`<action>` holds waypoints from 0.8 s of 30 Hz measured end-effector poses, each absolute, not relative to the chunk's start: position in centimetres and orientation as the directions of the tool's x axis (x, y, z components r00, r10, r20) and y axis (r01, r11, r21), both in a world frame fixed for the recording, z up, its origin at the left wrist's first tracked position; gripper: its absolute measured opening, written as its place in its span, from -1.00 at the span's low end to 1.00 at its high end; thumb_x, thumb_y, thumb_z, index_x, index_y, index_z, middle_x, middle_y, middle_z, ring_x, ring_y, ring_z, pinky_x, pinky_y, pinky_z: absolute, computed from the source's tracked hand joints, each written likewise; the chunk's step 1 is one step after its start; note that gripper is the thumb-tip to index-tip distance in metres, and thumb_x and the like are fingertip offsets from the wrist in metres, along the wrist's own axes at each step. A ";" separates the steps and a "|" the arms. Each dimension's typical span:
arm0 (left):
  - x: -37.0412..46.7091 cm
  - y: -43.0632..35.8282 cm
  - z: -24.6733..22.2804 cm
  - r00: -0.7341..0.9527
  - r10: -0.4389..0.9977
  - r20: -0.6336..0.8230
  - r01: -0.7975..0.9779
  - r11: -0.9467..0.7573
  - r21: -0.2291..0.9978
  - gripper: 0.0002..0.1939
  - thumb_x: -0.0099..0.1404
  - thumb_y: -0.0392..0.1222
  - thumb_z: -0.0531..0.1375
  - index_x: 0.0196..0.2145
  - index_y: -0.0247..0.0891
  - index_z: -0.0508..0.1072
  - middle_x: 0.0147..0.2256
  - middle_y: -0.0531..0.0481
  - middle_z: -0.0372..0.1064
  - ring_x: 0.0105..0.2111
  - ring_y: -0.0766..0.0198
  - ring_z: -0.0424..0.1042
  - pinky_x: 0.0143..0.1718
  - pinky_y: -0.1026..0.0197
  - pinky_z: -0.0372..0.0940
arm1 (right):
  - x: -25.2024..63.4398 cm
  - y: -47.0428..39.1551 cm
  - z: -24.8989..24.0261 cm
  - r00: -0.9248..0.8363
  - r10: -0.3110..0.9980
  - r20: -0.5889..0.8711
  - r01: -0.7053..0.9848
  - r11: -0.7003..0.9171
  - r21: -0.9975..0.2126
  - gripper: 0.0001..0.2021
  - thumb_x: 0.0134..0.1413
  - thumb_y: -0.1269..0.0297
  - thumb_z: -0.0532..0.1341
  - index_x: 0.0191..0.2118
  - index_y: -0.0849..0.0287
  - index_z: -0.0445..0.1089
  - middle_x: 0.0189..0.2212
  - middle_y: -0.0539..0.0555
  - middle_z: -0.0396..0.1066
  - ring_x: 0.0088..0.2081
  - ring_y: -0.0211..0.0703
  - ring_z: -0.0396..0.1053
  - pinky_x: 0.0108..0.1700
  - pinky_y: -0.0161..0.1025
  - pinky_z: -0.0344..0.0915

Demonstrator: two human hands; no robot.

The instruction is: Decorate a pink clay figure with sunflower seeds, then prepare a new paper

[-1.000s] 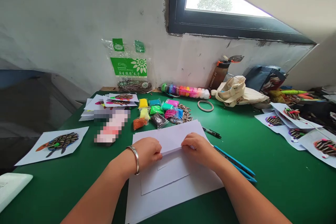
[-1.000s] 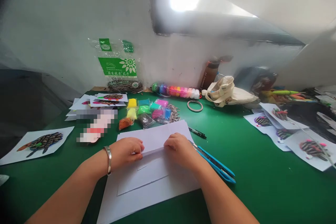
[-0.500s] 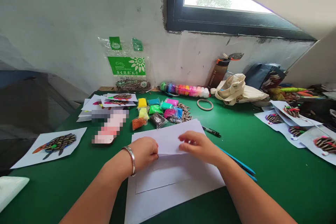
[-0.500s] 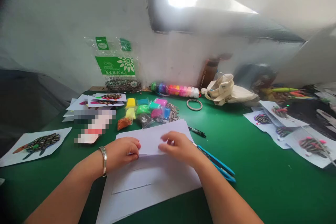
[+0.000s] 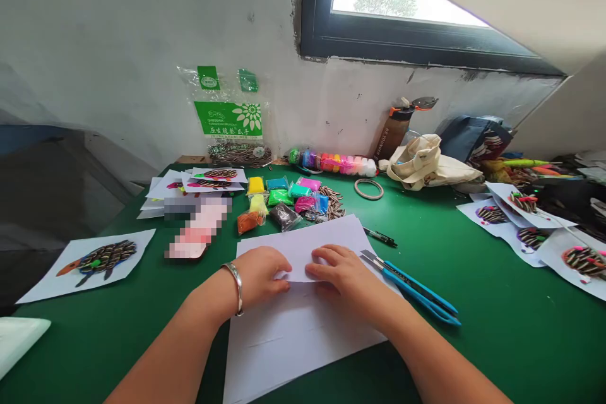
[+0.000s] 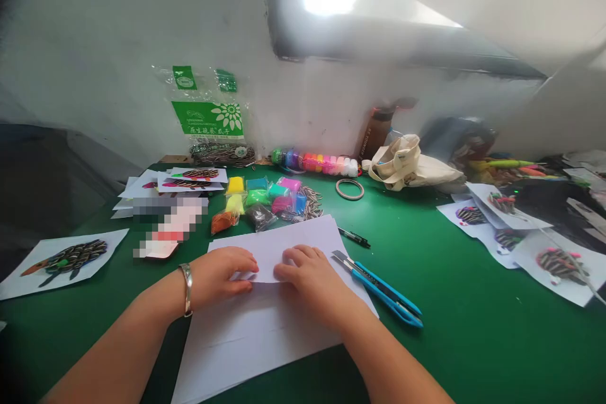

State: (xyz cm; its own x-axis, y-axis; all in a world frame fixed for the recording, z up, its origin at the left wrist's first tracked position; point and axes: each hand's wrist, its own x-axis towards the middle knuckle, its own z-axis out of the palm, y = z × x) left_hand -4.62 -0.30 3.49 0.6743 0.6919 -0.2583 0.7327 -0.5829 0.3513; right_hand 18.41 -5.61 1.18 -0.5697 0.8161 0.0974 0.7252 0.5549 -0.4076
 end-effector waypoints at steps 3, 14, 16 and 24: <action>-4.1 -0.7 3.9 0.656 0.691 -0.305 0.754 -0.580 0.310 -0.54 0.13 -0.08 0.27 0.01 -0.17 0.43 0.06 -0.13 0.34 0.07 0.04 0.28 0.09 0.07 0.17 | 18.1 -5.4 0.8 -0.568 0.818 0.097 0.753 0.563 -0.340 -0.75 0.15 0.33 0.22 -0.05 -0.04 0.39 0.05 0.05 0.32 0.09 0.00 0.18 0.08 -0.03 0.15; -3.1 -0.9 3.4 0.690 0.677 -0.258 0.723 -0.661 0.201 -0.67 0.16 -0.22 0.25 -0.08 -0.16 0.42 -0.03 -0.13 0.31 0.03 0.01 0.26 0.04 0.04 0.20 | 17.3 -5.1 0.6 -0.523 0.846 0.103 0.797 0.528 -0.295 -0.86 0.15 0.25 0.22 -0.16 0.06 0.41 -0.07 0.06 0.41 -0.05 -0.01 0.28 -0.09 -0.09 0.22; -3.2 -0.9 3.2 0.701 0.669 -0.245 0.712 -0.671 0.206 -0.74 0.19 -0.22 0.22 -0.13 -0.13 0.43 -0.09 -0.10 0.33 0.00 0.03 0.28 0.02 0.06 0.21 | 17.7 -5.0 0.6 -0.543 0.831 0.120 0.761 0.548 -0.349 -0.87 0.15 0.24 0.23 -0.17 0.04 0.43 -0.06 0.03 0.41 -0.05 -0.04 0.28 -0.08 -0.12 0.22; -3.6 -0.7 3.1 0.721 0.666 -0.189 0.690 -0.665 0.287 -0.77 0.31 -0.29 0.04 -0.30 -0.16 0.51 -0.27 -0.06 0.39 -0.15 0.13 0.37 -0.11 0.16 0.26 | 19.4 -4.1 -0.9 -0.566 0.788 0.244 0.643 0.607 -0.468 -0.78 0.20 0.45 0.13 -0.17 0.01 0.46 -0.13 0.00 0.47 -0.09 -0.14 0.31 -0.06 -0.19 0.20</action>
